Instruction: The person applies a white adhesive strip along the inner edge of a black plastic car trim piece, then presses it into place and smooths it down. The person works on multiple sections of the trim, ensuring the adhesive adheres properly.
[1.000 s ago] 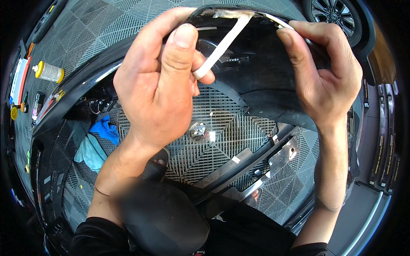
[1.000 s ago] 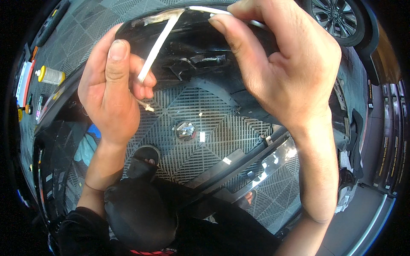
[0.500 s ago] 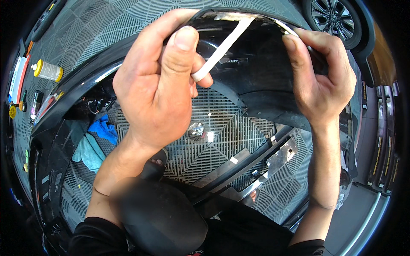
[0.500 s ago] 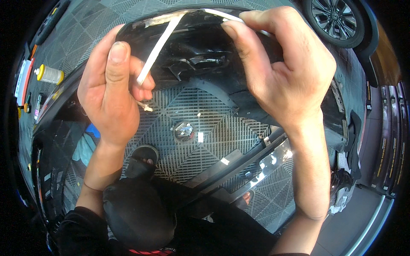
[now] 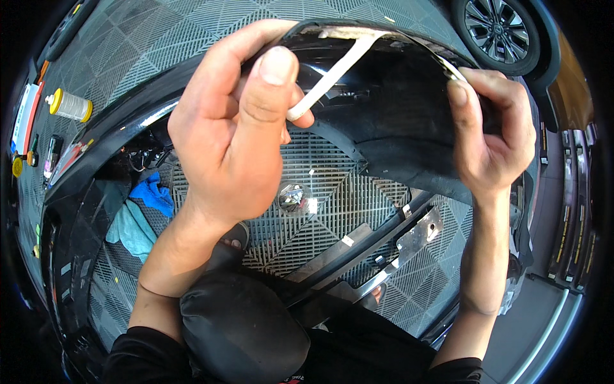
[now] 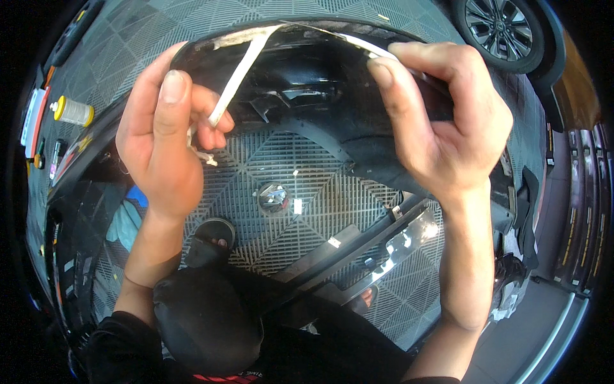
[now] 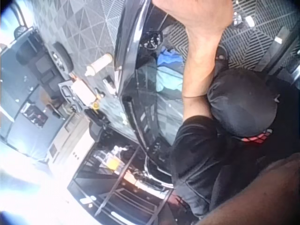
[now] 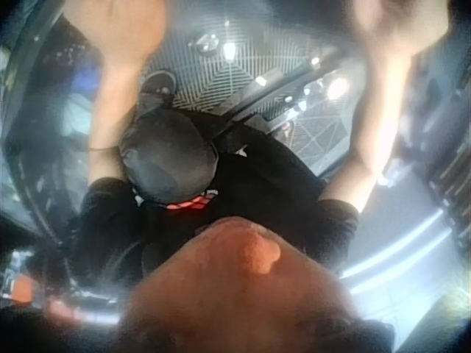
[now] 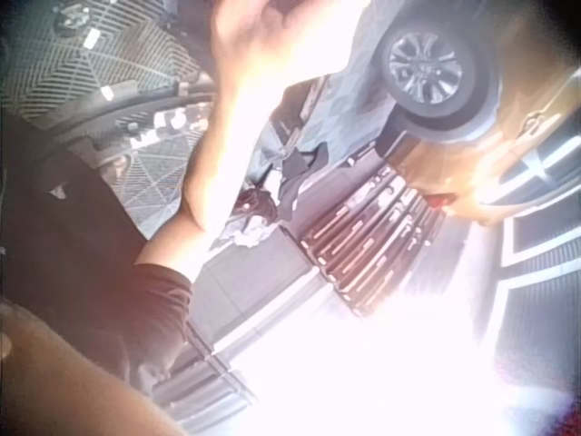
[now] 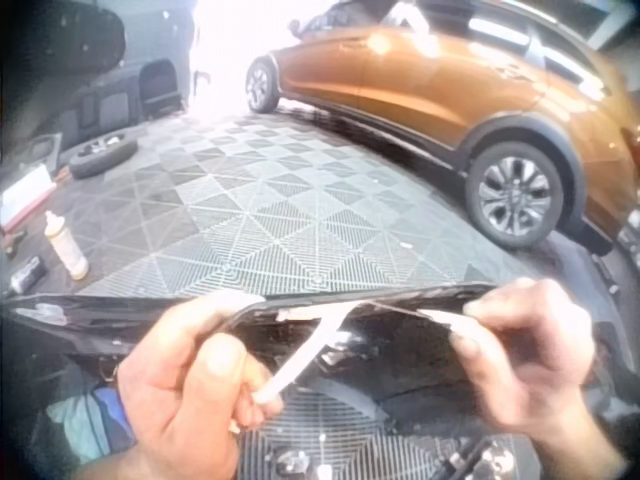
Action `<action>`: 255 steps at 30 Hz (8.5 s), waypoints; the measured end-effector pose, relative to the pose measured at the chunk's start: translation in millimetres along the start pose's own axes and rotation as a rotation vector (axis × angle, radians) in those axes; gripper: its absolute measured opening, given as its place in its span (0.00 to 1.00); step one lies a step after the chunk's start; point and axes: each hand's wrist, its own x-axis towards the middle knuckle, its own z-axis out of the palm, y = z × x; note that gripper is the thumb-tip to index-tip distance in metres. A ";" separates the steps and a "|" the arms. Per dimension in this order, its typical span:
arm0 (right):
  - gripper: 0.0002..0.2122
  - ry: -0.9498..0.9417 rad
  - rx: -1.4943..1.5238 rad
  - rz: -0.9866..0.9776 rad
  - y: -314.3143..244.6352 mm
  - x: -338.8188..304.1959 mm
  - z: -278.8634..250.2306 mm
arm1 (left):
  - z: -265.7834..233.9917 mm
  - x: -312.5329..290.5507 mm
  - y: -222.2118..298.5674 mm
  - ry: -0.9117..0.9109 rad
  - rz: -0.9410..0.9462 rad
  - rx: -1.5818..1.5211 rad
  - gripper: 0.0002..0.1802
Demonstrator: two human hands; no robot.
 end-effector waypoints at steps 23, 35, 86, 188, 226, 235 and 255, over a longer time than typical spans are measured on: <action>0.09 -0.232 -0.100 -0.196 -16.7 46.8 -7.1 | 0.6 -1.8 2.6 0.003 -0.076 0.075 0.26; 0.07 -0.250 -0.088 -0.129 -26.1 55.0 -8.3 | 2.3 -2.0 0.3 0.022 -0.056 0.069 0.25; 0.09 -0.276 -0.057 -0.260 -12.3 52.2 -14.6 | -6.1 -2.0 0.6 -0.083 -0.025 0.115 0.28; 0.17 1.267 1.302 0.785 -143.7 43.3 213.8 | -39.8 45.5 55.6 -0.446 0.183 0.492 0.09; 0.12 1.168 1.135 0.854 -152.4 38.4 235.5 | -52.7 55.4 62.3 -0.544 -0.023 0.310 0.09; 0.13 1.170 0.989 0.845 -150.6 44.1 239.2 | -56.9 57.0 65.8 -0.579 -0.033 0.278 0.08; 0.14 1.249 1.059 0.834 -151.5 31.2 239.6 | -62.0 58.9 64.8 -0.579 -0.057 0.229 0.08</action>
